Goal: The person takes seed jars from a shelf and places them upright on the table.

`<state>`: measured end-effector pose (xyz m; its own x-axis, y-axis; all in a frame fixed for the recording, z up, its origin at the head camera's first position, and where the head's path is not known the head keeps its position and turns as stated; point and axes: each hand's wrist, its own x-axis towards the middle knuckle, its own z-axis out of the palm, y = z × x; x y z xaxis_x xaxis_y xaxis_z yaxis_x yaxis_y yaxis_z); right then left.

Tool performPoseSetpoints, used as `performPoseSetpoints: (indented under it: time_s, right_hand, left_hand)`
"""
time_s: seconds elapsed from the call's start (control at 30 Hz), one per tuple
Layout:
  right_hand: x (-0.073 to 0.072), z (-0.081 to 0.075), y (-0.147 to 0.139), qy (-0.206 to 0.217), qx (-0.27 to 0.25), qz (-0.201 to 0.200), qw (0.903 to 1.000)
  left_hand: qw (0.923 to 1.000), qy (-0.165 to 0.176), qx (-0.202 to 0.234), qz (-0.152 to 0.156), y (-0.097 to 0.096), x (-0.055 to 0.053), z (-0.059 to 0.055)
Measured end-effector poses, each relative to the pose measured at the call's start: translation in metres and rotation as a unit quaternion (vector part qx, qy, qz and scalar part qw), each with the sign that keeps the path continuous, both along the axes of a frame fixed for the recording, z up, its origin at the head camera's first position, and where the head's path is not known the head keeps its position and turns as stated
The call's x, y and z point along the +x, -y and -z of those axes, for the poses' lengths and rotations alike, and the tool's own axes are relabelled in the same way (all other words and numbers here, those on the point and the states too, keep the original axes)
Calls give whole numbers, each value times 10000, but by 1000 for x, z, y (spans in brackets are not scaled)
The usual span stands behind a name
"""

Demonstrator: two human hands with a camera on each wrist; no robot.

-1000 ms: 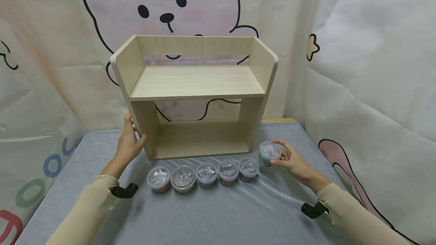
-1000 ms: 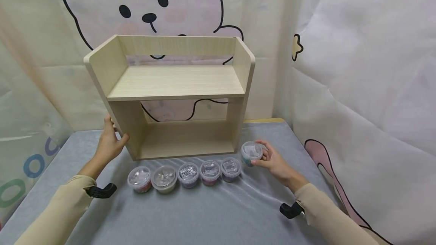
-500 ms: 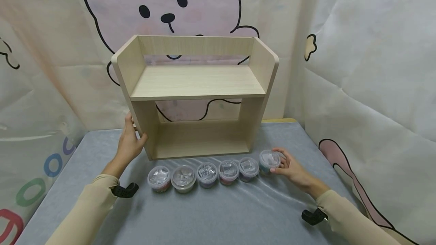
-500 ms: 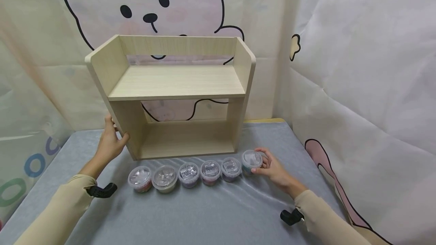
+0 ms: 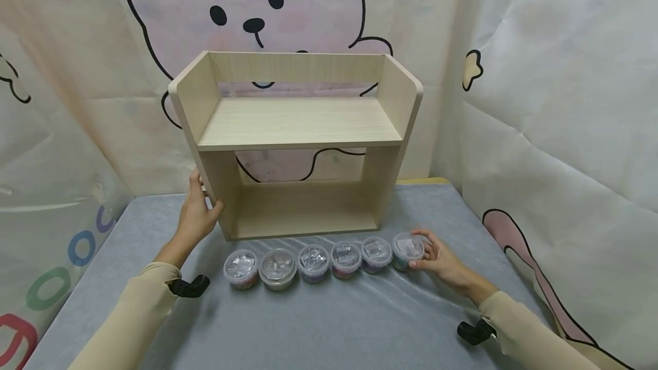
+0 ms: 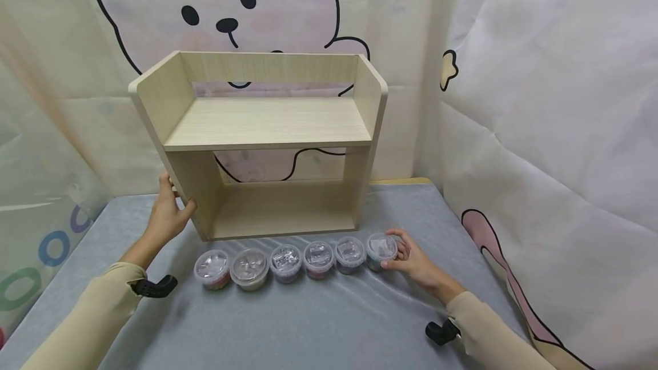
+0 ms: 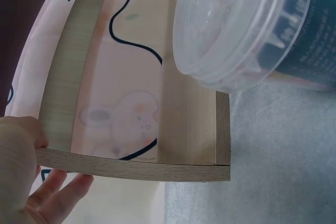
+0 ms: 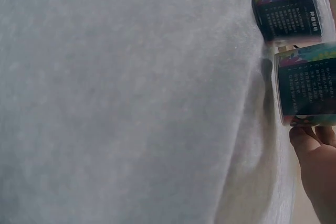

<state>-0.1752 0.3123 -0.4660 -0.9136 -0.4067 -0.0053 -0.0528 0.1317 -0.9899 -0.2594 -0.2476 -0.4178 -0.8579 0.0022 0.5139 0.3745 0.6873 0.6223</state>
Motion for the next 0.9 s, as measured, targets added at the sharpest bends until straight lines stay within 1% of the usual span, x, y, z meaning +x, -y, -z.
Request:
performPoseSetpoints:
  time_s: [0.17,0.47,0.67,0.9]
  right_hand:
    - [0,3,0,41,-51,-28,10000]
    - [0,9,1,78,28,-2,10000]
    - [-1,10,0,-12,113,-11,9999]
    - [1,9,0,40,259,8,9997]
  left_hand:
    - [10000,5,21,-18,0,1,-1]
    - [10000,-56,52,-1,0,1,-1]
    - [10000,-54,49,-5,0,1,-1]
    - [10000,-24,49,-5,1,0,2]
